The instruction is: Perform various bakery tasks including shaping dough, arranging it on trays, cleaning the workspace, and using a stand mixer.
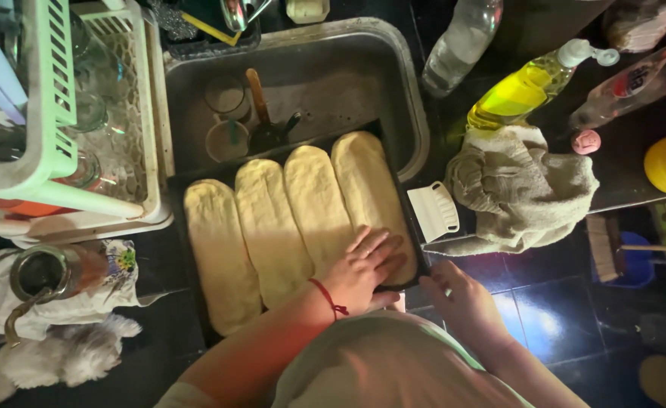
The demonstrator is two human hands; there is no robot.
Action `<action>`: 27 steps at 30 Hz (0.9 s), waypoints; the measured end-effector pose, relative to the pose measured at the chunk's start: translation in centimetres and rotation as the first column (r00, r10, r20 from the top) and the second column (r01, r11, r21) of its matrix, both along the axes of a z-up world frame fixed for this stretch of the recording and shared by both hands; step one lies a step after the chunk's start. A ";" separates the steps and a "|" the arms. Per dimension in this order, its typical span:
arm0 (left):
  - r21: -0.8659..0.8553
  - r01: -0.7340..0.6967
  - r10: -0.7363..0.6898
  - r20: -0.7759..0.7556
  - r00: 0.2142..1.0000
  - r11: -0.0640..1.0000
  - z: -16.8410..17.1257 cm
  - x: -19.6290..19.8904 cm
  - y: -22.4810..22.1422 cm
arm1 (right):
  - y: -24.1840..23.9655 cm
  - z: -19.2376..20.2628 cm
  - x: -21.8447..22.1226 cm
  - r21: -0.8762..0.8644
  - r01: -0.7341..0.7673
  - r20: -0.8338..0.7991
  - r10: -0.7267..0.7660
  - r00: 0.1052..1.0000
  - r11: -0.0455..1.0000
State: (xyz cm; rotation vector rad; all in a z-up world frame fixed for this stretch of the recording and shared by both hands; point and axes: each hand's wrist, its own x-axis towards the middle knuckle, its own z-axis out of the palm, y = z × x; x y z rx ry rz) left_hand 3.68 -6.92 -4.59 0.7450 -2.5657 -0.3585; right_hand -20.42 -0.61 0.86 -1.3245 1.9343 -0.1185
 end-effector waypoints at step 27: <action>-0.182 -0.465 0.469 -0.025 0.883 0.866 -4.7 0.4 -3.4 | -1.3 -2.6 -2.4 0.084 -0.096 0.021 0.094 0.995 0.992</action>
